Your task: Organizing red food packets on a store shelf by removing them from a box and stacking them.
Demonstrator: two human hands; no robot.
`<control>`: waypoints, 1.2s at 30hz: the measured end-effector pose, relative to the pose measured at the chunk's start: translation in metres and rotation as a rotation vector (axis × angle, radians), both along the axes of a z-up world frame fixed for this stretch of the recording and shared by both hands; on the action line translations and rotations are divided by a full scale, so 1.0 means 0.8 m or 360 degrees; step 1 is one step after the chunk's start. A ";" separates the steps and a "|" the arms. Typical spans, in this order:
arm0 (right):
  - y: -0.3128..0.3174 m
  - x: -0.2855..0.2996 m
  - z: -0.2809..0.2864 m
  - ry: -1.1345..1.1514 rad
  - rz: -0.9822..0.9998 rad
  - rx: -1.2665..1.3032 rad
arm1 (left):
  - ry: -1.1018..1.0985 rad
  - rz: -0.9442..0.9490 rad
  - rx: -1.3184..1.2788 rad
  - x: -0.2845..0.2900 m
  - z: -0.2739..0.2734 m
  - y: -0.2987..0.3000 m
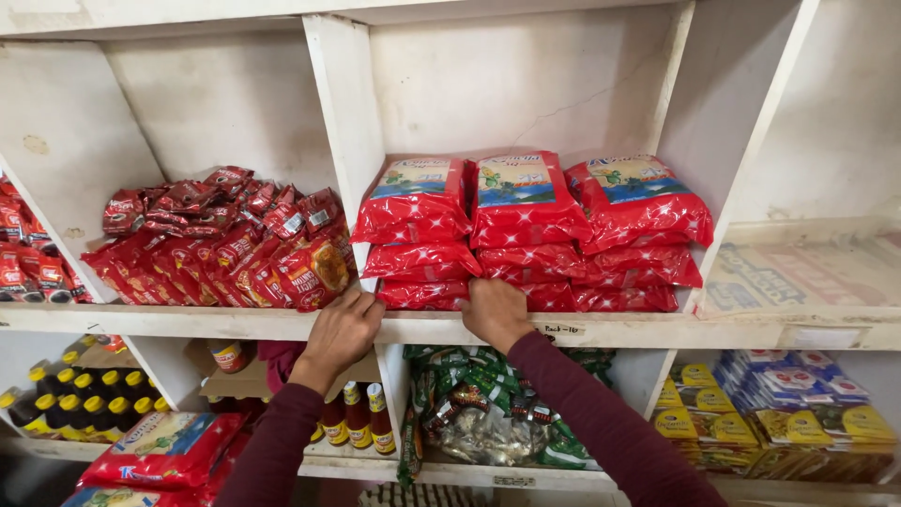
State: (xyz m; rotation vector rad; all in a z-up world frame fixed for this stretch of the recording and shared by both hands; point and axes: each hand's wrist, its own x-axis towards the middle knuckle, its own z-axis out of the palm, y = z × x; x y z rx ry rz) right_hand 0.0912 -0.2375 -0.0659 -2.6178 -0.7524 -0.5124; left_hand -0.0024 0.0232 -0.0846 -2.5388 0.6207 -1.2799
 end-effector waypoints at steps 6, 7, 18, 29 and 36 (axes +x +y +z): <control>-0.011 0.018 -0.017 0.0063 0.0096 0.0164 | -0.0102 0.0014 0.0014 0.005 -0.009 0.001; -0.010 0.020 -0.019 0.0063 0.0075 0.0165 | -0.0101 -0.0006 0.0014 0.007 -0.012 0.004; -0.105 -0.031 -0.028 -0.0574 0.0314 0.0514 | -0.0190 0.0216 -0.0328 -0.025 -0.001 -0.063; -0.181 -0.001 -0.003 -0.1317 -0.0059 0.0256 | -0.0532 -0.0122 0.0105 0.055 0.021 -0.175; -0.200 0.031 -0.011 -0.1437 -0.0005 0.0172 | -0.0456 -0.0127 0.0224 0.104 0.012 -0.163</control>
